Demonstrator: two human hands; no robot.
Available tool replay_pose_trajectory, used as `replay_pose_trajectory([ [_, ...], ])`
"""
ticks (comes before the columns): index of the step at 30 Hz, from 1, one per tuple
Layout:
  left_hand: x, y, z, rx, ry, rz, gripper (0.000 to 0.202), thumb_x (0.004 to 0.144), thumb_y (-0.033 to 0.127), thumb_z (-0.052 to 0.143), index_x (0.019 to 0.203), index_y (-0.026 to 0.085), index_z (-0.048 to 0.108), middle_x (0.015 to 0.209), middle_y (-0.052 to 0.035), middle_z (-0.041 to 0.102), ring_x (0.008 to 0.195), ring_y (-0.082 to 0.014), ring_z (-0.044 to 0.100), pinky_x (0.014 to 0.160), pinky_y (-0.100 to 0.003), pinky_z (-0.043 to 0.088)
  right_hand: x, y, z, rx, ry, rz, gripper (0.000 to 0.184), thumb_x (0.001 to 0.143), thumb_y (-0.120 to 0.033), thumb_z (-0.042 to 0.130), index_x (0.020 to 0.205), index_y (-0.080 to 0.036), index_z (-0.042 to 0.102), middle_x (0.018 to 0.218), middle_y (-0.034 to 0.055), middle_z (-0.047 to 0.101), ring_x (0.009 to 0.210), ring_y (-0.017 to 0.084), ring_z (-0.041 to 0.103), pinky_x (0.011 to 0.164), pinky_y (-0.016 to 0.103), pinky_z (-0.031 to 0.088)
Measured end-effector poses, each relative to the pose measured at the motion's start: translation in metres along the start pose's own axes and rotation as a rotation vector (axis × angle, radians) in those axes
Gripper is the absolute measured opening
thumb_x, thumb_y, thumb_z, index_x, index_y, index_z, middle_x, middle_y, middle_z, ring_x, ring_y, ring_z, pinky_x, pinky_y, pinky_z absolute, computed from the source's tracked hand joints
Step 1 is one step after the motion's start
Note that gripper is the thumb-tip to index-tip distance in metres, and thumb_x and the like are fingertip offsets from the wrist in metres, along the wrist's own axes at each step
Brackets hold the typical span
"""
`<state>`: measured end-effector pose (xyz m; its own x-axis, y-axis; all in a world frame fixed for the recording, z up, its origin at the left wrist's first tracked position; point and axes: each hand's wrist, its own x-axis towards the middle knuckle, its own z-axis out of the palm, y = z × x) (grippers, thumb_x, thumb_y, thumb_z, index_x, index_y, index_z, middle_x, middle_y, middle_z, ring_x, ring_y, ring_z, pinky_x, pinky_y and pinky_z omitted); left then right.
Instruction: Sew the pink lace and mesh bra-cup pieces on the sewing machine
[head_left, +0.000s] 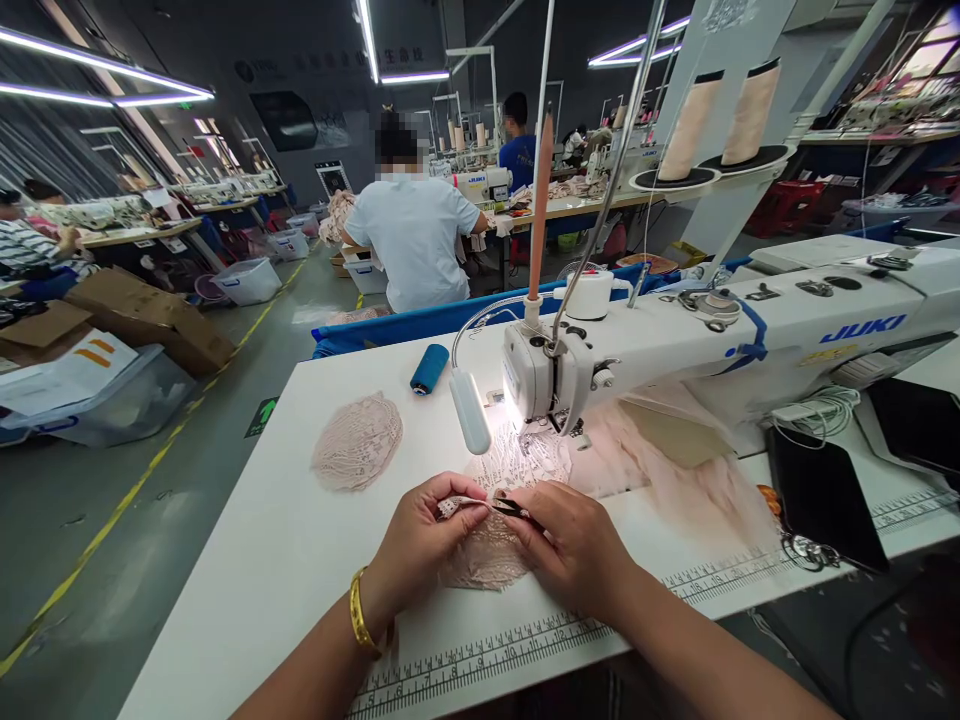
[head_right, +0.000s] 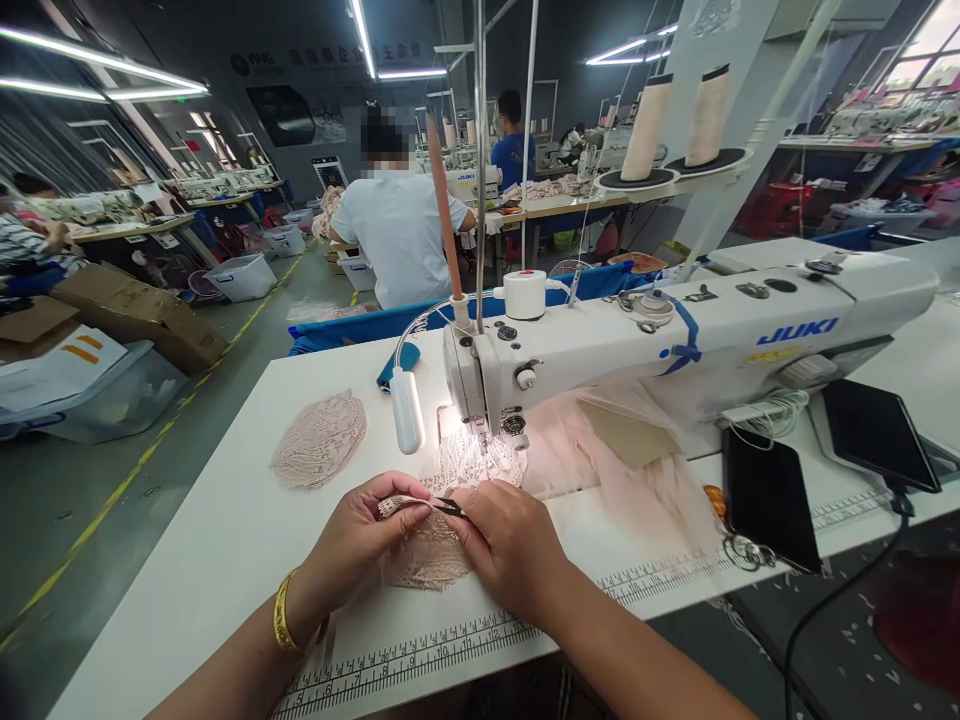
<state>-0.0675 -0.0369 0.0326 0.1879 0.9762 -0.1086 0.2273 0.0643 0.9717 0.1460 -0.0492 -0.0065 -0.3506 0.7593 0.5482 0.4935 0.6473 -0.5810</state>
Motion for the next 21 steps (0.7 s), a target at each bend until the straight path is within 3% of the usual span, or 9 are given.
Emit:
replay_pose_trajectory([
  [21, 0.0012, -0.0007, -0.0001, 0.027, -0.010, 0.005, 0.022, 0.081, 0.040, 0.078, 0.090, 0.020, 0.076, 0.096, -0.0058, 0.077, 0.095, -0.0238, 0.071, 0.087, -0.033, 0.056, -0.0009, 0.0009, -0.0022, -0.019, -0.018, 0.000, 0.014, 0.104, -0.024, 0.052, 0.110, -0.021, 0.064, 0.085, 0.0032, 0.066, 0.075, 0.019, 0.058, 0.068, 0.031, 0.044],
])
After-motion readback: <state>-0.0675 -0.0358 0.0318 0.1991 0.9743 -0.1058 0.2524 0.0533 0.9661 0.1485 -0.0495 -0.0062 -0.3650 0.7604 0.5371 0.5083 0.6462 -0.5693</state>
